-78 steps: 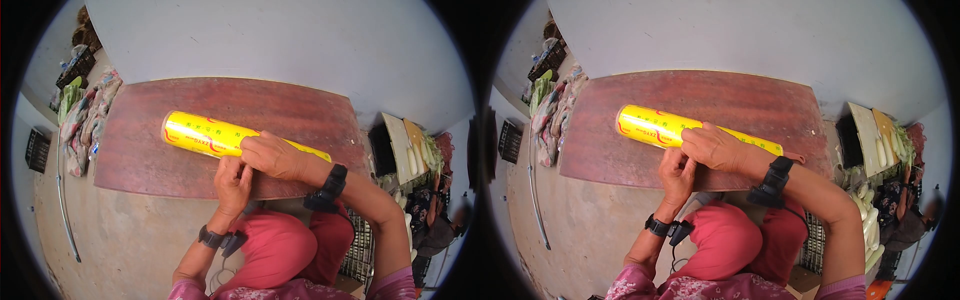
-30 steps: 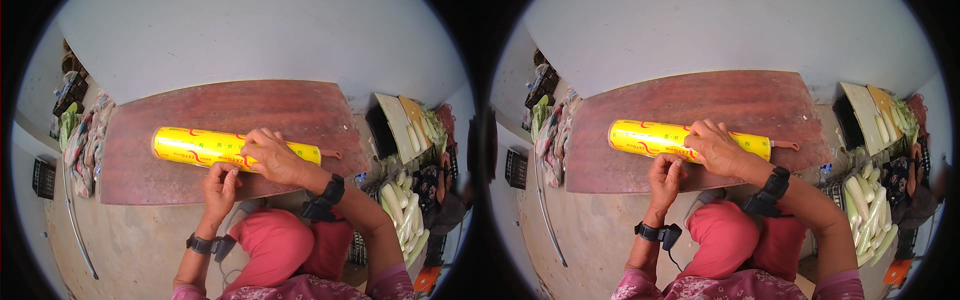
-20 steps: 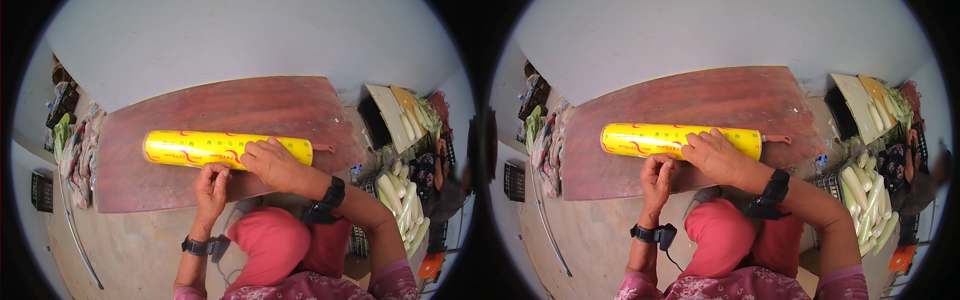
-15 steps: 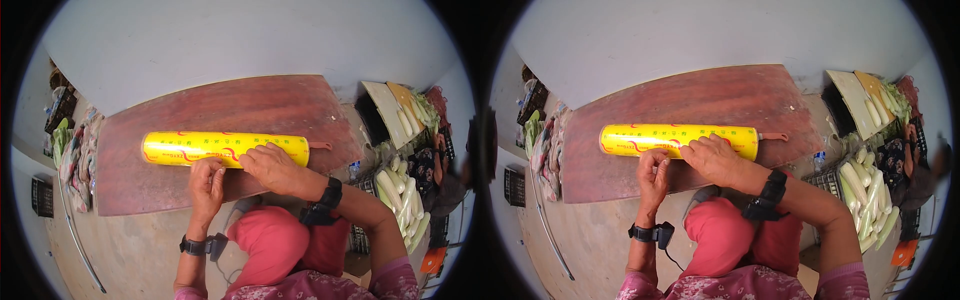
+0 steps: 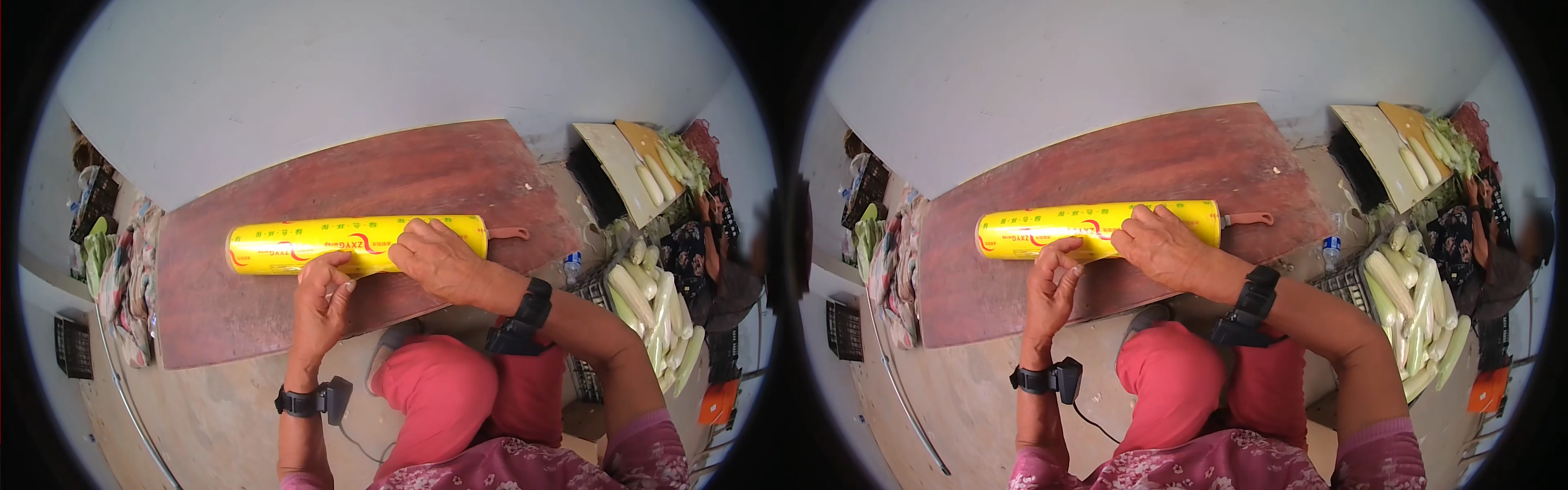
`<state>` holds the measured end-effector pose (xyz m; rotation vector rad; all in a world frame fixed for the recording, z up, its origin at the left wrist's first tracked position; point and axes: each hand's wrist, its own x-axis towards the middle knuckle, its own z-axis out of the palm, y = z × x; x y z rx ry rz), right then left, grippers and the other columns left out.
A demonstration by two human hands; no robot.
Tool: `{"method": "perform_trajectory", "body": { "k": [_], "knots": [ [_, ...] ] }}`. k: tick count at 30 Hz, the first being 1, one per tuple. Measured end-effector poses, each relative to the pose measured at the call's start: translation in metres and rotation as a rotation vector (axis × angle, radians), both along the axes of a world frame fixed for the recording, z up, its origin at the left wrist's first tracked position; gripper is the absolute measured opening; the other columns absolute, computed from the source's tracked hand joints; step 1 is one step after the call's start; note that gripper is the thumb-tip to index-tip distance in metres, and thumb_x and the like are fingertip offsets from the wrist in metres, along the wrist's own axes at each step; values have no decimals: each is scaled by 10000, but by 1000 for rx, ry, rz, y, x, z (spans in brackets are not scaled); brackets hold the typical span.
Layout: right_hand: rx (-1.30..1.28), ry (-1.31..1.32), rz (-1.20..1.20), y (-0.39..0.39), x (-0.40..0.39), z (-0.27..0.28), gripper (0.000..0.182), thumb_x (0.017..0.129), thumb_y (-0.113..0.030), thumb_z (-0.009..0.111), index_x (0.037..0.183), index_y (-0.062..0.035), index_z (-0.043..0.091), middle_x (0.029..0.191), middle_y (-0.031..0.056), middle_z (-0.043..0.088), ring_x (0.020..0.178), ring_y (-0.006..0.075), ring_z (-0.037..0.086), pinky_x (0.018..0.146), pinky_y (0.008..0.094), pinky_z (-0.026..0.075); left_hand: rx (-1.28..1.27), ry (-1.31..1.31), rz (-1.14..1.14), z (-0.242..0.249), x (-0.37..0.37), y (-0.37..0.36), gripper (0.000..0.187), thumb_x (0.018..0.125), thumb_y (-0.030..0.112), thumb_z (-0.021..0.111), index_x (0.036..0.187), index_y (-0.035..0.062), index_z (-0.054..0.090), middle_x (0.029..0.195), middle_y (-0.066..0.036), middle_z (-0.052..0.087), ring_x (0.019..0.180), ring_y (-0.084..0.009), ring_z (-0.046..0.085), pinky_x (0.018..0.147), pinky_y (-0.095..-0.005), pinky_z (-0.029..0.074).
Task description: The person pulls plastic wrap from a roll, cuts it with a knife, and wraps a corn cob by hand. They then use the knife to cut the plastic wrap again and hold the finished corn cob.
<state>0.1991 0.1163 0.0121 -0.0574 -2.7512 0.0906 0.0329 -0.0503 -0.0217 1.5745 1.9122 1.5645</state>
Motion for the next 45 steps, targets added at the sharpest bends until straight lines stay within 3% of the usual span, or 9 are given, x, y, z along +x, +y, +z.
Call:
{"method": "perform_trajectory", "body": {
  "k": [10, 18, 24, 27, 30, 36, 39, 42, 45],
  "knots": [
    [53, -134, -105, 25, 7, 7, 132, 793, -93, 615, 922, -82, 588, 911, 82, 548, 897, 270, 530, 767, 406, 394, -34, -100, -3, 1, -3, 2, 83, 886, 21, 637, 855, 28, 561, 1082, -121, 689, 1089, -309, 607, 976, -411, 421],
    [-36, -192, -37, 23, 20, 8, 69, 845, -107, 567, 903, -71, 572, 904, 101, 599, 923, 269, 581, 803, 406, 420, 30, -218, -43, -1, -7, 6, 71, 920, 30, 629, 867, 27, 581, 1053, -83, 699, 1024, -197, 624, 908, -327, 462],
    [-41, -272, -123, 23, 27, 19, 161, 815, -115, 632, 963, -67, 589, 929, 116, 616, 974, 289, 612, 797, 412, 433, -21, -241, -39, 4, -7, 4, 74, 920, 22, 627, 864, 18, 580, 1036, -73, 703, 995, -169, 621, 890, -303, 464],
    [-29, -334, -186, 36, 32, 19, 181, 821, -141, 681, 944, -59, 577, 948, 109, 590, 932, 310, 579, 811, 426, 428, -20, -224, -46, 3, -8, 3, 77, 922, 25, 626, 862, 20, 579, 1029, -72, 703, 983, -159, 617, 880, -299, 464],
    [-94, -225, -130, 50, 39, 19, 165, 827, -152, 685, 913, -71, 570, 961, 96, 579, 891, 312, 562, 815, 437, 419, 5, -248, -66, 0, -8, 3, 81, 931, 39, 624, 868, 25, 577, 1029, -74, 701, 965, -146, 610, 870, -294, 463],
    [-174, -83, -22, 58, 48, 12, 161, 832, -123, 676, 884, -68, 533, 860, 127, 572, 834, 346, 557, 725, 454, 456, -15, -261, -30, 0, -9, 5, 92, 960, 86, 613, 897, 36, 568, 975, -66, 704, 862, -115, 588, 790, -267, 465],
    [-180, -192, -63, 55, 49, 5, 140, 857, -153, 626, 894, -53, 535, 870, 162, 603, 838, 379, 602, 703, 483, 484, -33, -257, -12, -1, -10, 6, 99, 967, 97, 608, 900, 38, 564, 942, -61, 703, 817, -101, 573, 748, -252, 461],
    [-241, -91, -74, 51, 53, 5, 133, 854, -157, 609, 901, -41, 562, 882, 173, 610, 809, 401, 623, 701, 504, 491, -23, -259, -24, -3, -11, 8, 103, 969, 97, 605, 898, 38, 560, 938, -61, 702, 805, -97, 568, 739, -244, 458],
    [-166, -269, -148, 47, 56, 11, 156, 849, -133, 637, 936, -30, 559, 859, 154, 591, 801, 392, 607, 694, 496, 492, -16, -270, -54, -5, -12, 7, 101, 968, 90, 603, 897, 37, 556, 956, -64, 702, 816, -97, 568, 748, -244, 458]
  ]
}}
